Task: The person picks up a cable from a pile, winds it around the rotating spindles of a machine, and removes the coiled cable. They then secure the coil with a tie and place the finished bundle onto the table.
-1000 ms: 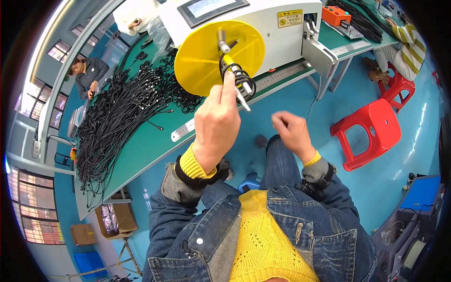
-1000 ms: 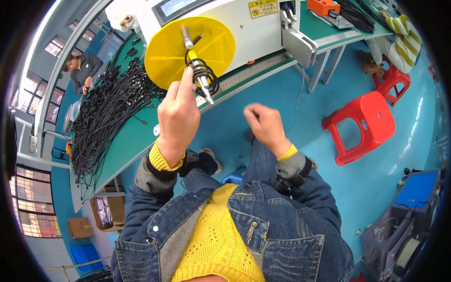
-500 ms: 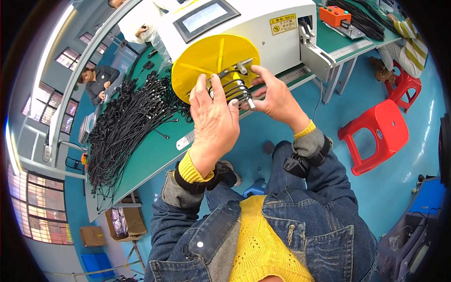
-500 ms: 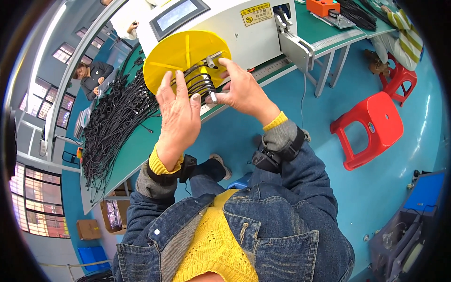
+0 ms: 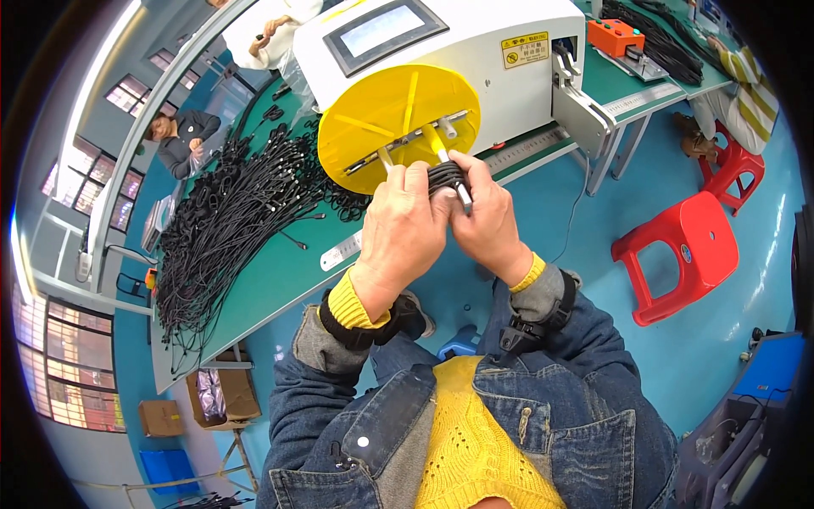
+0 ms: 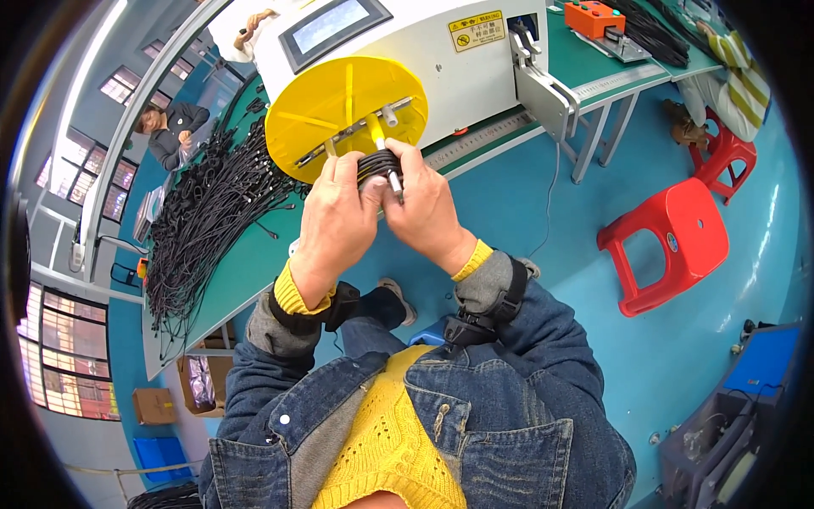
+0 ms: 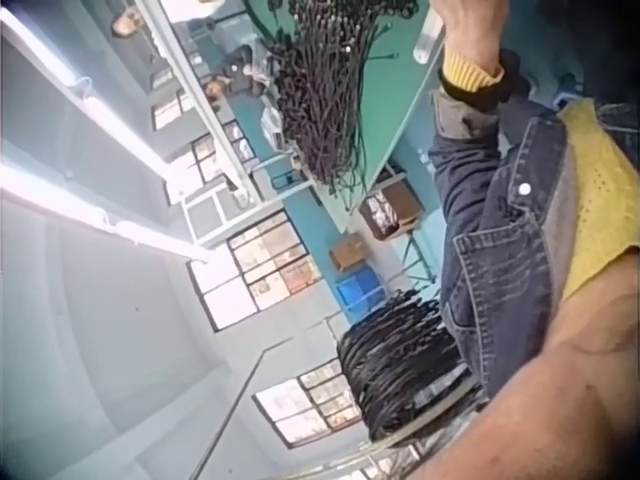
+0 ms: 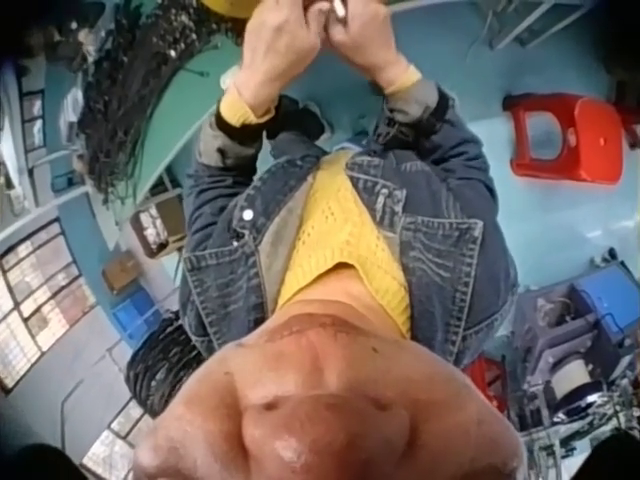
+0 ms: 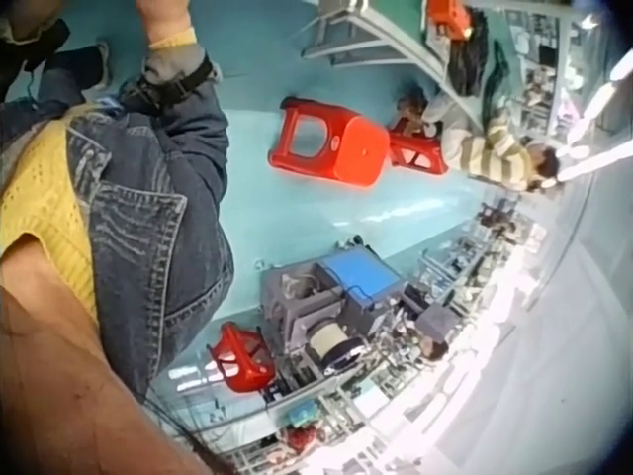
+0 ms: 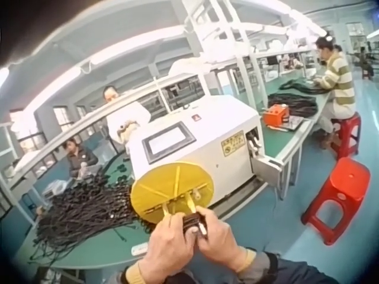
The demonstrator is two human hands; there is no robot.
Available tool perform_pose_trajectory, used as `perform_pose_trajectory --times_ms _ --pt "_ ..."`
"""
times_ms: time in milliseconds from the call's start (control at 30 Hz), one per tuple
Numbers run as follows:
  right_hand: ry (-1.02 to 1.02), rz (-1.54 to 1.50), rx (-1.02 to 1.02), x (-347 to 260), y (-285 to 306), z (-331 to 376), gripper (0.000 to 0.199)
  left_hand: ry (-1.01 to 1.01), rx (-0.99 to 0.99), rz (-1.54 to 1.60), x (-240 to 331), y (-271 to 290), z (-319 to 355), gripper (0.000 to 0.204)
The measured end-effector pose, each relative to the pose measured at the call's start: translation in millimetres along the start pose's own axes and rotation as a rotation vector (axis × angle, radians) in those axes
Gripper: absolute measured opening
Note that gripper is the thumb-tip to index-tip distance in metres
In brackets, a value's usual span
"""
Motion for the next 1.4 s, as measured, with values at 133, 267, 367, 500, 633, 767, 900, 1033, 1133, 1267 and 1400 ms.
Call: perform_pose_trajectory --times_ms 133,267,367,500,633,767,900,1033,1133,1267,1400 --pt "0.051 0.061 0.083 -2.9 -1.1 -1.8 0.037 -0.021 -0.064 -0.002 1.0 4.7 -3.8 0.017" --pt "-0.015 0.095 0.094 -5.5 0.7 -0.4 0.029 -0.031 -0.027 -0.018 1.5 4.2 -2.8 0.017" --pt "-0.072 0.135 0.085 -19.5 6.7 12.0 0.029 -0.020 -0.038 -0.040 15.2 7.1 13.4 0.018" --pt "-0.100 0.164 0.011 -30.7 25.6 48.9 0.032 0.053 -0.129 -0.035 41.9 1.1 61.7 0.022" --pt "-0.232 0.208 -0.386 -5.5 17.7 109.9 0.027 0.295 -0.519 0.189 18.2 -26.2 101.3 0.032" --pt "-0.193 0.211 -0.598 18.6 0.3 128.0 0.022 0.993 -0.555 1.086 -37.1 -54.0 129.0 0.049" --pt "-0.136 0.076 -0.643 24.5 -21.0 129.4 0.021 0.852 -0.814 1.509 -25.0 -59.8 131.3 0.042" --pt "-0.165 -0.017 -0.739 26.7 -29.4 129.6 0.021 0.926 -0.999 1.384 -37.9 -61.5 140.5 0.035" --pt "-0.158 -0.031 -0.769 29.7 -32.6 133.8 0.021 0.993 -1.151 1.321 -49.8 -70.1 146.2 0.030" --pt "-0.081 0.244 -0.937 17.0 -36.4 135.4 0.022 0.944 -1.300 1.037 -48.7 -66.1 152.0 0.022" --pt "0.253 0.381 -1.018 9.4 -41.2 139.9 0.022 0.814 -1.328 0.875 -45.6 -76.8 167.7 0.024"
Point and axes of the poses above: each hand's wrist, its own z-axis away from the middle knuckle, its own y-axis out of the back of the hand, x = y × z, the point moved 2 cm from there along -z, towards the middle knuckle, and after that the axes turned 3 degrees about y, right-handed, at the moved point
